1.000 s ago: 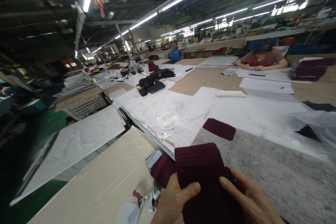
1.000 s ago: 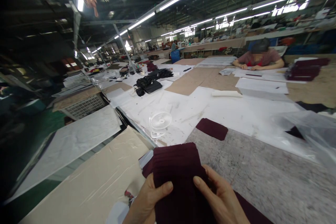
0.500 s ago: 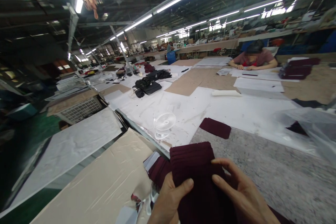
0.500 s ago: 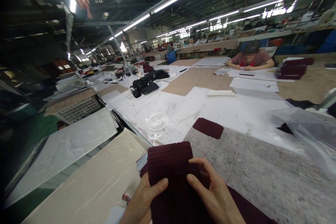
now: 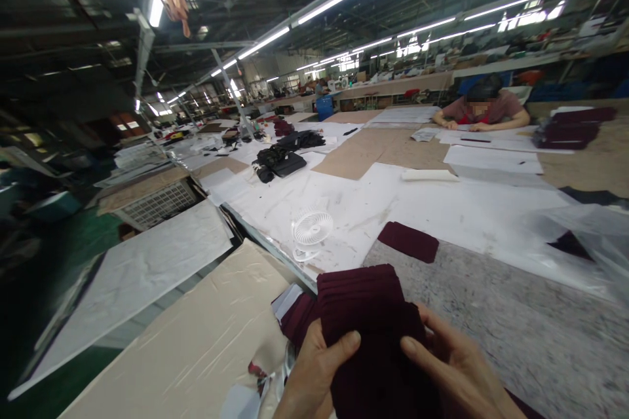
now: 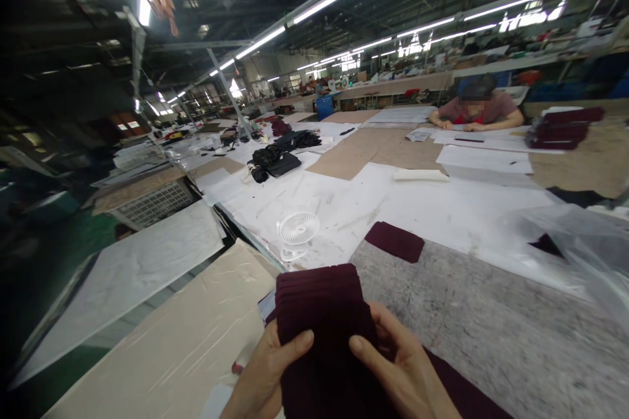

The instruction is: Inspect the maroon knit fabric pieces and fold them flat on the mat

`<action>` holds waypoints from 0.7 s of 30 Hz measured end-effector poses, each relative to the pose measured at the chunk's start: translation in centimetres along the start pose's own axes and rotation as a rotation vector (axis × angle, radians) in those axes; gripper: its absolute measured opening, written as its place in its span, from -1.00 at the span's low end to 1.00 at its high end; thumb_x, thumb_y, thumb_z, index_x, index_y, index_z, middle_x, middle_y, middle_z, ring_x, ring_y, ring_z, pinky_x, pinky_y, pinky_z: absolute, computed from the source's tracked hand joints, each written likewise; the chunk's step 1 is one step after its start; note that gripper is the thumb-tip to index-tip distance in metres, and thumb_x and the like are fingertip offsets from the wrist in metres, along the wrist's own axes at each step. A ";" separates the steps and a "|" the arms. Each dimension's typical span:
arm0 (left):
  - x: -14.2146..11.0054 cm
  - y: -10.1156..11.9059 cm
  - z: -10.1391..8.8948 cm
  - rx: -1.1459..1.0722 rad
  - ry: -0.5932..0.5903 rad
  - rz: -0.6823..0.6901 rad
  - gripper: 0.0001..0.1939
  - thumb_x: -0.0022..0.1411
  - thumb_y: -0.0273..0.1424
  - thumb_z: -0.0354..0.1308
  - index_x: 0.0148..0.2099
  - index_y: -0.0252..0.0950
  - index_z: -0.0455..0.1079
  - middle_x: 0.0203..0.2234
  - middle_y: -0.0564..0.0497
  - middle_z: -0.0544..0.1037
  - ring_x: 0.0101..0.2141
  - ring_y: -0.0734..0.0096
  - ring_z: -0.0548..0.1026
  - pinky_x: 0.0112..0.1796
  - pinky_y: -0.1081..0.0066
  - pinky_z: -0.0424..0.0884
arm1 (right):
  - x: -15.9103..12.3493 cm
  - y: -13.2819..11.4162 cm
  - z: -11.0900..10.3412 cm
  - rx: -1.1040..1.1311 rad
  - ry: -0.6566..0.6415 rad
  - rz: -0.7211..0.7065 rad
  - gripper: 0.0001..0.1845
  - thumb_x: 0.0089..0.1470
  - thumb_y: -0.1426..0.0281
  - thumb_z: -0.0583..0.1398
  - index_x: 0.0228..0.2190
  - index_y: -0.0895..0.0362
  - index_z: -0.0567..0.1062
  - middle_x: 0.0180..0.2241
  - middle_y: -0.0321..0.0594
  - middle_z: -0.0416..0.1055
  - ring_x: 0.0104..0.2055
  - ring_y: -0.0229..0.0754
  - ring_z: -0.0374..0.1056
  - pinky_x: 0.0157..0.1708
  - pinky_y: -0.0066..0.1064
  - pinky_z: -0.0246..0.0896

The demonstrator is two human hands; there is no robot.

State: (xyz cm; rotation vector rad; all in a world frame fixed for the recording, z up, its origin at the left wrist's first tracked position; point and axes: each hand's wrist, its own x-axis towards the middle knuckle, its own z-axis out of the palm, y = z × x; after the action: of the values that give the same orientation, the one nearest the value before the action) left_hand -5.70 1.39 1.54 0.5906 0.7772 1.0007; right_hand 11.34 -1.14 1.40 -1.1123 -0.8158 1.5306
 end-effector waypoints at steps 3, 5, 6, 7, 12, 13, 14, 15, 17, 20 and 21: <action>0.2 -0.1 -0.1 0.006 -0.001 0.012 -0.58 -0.06 -0.44 0.36 -0.08 -0.29 0.49 -0.27 -0.11 0.64 -0.13 0.09 0.53 -0.02 0.17 0.36 | 0.2 0.2 0.4 -0.047 0.028 0.001 -0.57 -0.06 0.20 0.30 -0.12 0.07 0.51 -0.17 -0.14 0.57 -0.06 0.07 0.44 0.01 -0.09 0.30; 0.3 -0.2 -0.1 0.005 -0.015 0.003 -0.59 -0.06 -0.44 0.36 -0.09 -0.29 0.50 -0.26 -0.11 0.64 -0.13 0.09 0.53 -0.01 0.16 0.35 | 0.3 0.3 0.5 -0.054 0.040 0.004 -0.55 -0.04 0.20 0.29 -0.08 0.07 0.50 -0.14 -0.14 0.56 -0.04 0.07 0.43 0.06 -0.07 0.26; 0.3 -0.2 -0.1 0.005 -0.020 -0.003 -0.60 -0.07 -0.44 0.37 -0.10 -0.29 0.50 -0.26 -0.11 0.64 -0.12 0.09 0.53 0.00 0.15 0.34 | 0.4 0.3 0.6 -0.054 0.043 0.001 -0.54 -0.04 0.20 0.29 -0.08 0.07 0.49 -0.12 -0.14 0.55 -0.03 0.08 0.42 0.07 -0.06 0.24; 0.3 -0.2 -0.2 0.006 -0.023 -0.006 -0.60 -0.07 -0.44 0.37 -0.10 -0.29 0.50 -0.25 -0.12 0.64 -0.12 0.08 0.53 0.01 0.14 0.33 | 0.4 0.3 0.6 -0.054 0.045 0.000 -0.54 -0.04 0.20 0.29 -0.07 0.07 0.50 -0.10 -0.13 0.54 -0.01 0.10 0.41 0.07 -0.06 0.24; 0.2 -0.1 0.0 -0.041 0.047 -0.007 -0.70 0.08 -0.25 0.26 -0.14 -0.28 0.51 -0.18 -0.10 0.62 0.01 0.12 0.45 0.13 0.17 0.18 | 0.5 0.2 0.3 -0.056 -0.023 0.015 -0.50 0.03 0.21 0.25 0.02 0.05 0.43 0.04 -0.15 0.45 0.07 0.09 0.34 0.08 -0.08 0.24; 0.2 0.0 0.0 -0.078 0.051 -0.030 -0.66 0.13 -0.18 0.19 -0.13 -0.28 0.51 -0.16 -0.10 0.61 0.03 0.13 0.43 0.15 0.17 0.16 | 0.5 0.3 0.2 -0.066 -0.043 0.017 -0.51 0.05 0.21 0.23 0.04 0.04 0.41 0.06 -0.16 0.43 0.09 0.08 0.32 0.09 -0.10 0.23; 0.3 0.2 0.0 -0.124 0.035 -0.062 -0.60 0.17 -0.11 0.12 -0.10 -0.29 0.50 -0.14 -0.12 0.60 0.05 0.12 0.41 0.16 0.16 0.15 | 0.5 0.3 0.1 -0.075 -0.060 0.020 -0.52 0.08 0.22 0.21 0.05 0.02 0.40 0.07 -0.18 0.41 0.10 0.06 0.31 0.10 -0.11 0.22; 0.3 0.3 0.1 -0.169 0.001 -0.099 -0.53 0.20 -0.06 0.04 -0.06 -0.31 0.48 -0.13 -0.14 0.59 0.07 0.10 0.39 0.16 0.15 0.14 | 0.5 0.4 0.0 -0.079 -0.072 0.022 -0.53 0.10 0.23 0.19 0.05 0.01 0.39 0.08 -0.19 0.41 0.11 0.05 0.31 0.12 -0.12 0.21; 0.4 0.6 0.1 -0.246 -0.084 -0.166 -0.42 0.22 0.01 -0.07 0.01 -0.32 0.44 -0.10 -0.17 0.57 0.09 0.06 0.36 0.16 0.10 0.14 | 0.5 0.5 -0.2 -0.065 -0.086 0.024 -0.55 0.11 0.24 0.18 0.05 -0.01 0.39 0.08 -0.22 0.40 0.10 0.04 0.31 0.12 -0.13 0.20; 0.4 0.8 0.0 -0.284 -0.150 -0.202 -0.39 0.23 0.03 -0.12 0.05 -0.30 0.41 -0.08 -0.17 0.56 0.10 0.04 0.35 0.15 0.07 0.14 | 0.5 0.7 -0.4 -0.053 -0.098 0.020 -0.57 0.10 0.26 0.20 0.03 -0.02 0.41 0.06 -0.22 0.43 0.09 0.05 0.33 0.11 -0.13 0.22; 0.3 0.7 -0.1 -0.278 -0.151 -0.202 -0.39 0.23 0.03 -0.12 0.05 -0.30 0.41 -0.07 -0.17 0.56 0.10 0.03 0.35 0.15 0.07 0.14 | 0.6 0.7 -0.4 -0.062 -0.095 0.016 -0.58 0.10 0.25 0.20 0.02 -0.02 0.42 0.04 -0.22 0.44 0.08 0.04 0.34 0.10 -0.13 0.23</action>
State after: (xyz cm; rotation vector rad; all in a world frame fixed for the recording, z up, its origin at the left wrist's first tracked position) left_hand -6.00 2.01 1.93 0.3356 0.5399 0.8489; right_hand 11.48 -0.79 0.47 -1.1002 -0.9263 1.5903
